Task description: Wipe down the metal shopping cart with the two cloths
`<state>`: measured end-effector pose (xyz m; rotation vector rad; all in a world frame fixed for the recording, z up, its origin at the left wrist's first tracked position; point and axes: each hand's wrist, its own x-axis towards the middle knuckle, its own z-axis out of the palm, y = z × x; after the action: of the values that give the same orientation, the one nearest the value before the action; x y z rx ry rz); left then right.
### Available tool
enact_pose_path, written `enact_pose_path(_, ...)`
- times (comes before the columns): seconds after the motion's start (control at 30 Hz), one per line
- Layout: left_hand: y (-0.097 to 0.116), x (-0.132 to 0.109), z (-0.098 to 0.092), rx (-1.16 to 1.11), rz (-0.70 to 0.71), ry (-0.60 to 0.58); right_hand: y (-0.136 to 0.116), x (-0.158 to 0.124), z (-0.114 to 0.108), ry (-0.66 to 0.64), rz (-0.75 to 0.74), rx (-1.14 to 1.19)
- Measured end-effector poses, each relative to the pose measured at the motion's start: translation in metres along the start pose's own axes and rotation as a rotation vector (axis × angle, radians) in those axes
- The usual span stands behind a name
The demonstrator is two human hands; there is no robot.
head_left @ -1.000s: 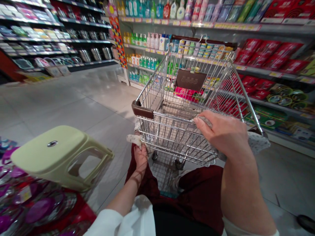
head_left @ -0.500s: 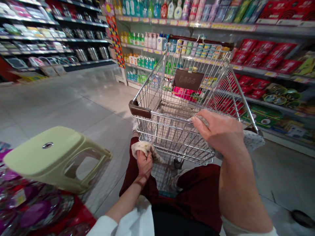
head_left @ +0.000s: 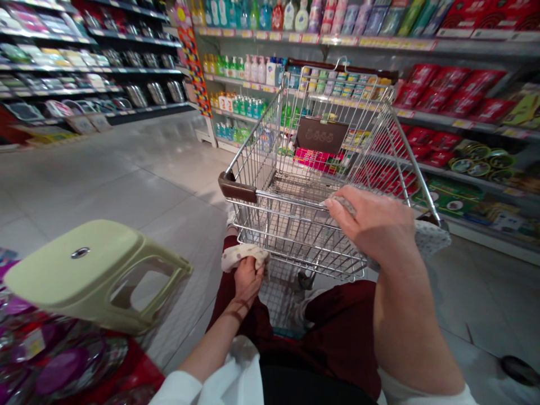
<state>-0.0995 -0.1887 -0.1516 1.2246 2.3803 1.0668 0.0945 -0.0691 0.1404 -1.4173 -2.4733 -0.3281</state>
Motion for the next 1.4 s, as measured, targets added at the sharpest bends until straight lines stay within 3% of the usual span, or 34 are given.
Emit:
enact_pose_path(0.13,0.015,0.003,-0.004,0.111,0.081,-0.134,0.001,0.002,0.0,-0.015,0.015,0.003)
enact_pose_path(0.3,0.018,0.001,0.006,0.237,0.051,-0.283,0.0,0.001,0.0,-0.015,0.013,0.008)
enact_pose_path(0.5,0.037,0.001,-0.001,0.255,0.171,-0.337,0.001,0.001,0.001,0.007,-0.002,0.017)
enact_pose_path(0.77,0.036,-0.003,0.014,0.281,0.228,-0.42,0.0,0.0,0.001,0.033,-0.02,0.012)
enact_pose_path(1.0,0.055,-0.003,0.015,0.217,0.364,-0.45,-0.001,-0.001,0.0,0.036,-0.017,-0.004)
enact_pose_path(1.4,0.071,-0.006,0.021,0.193,0.464,-0.531,-0.001,-0.002,0.002,0.059,-0.022,-0.002)
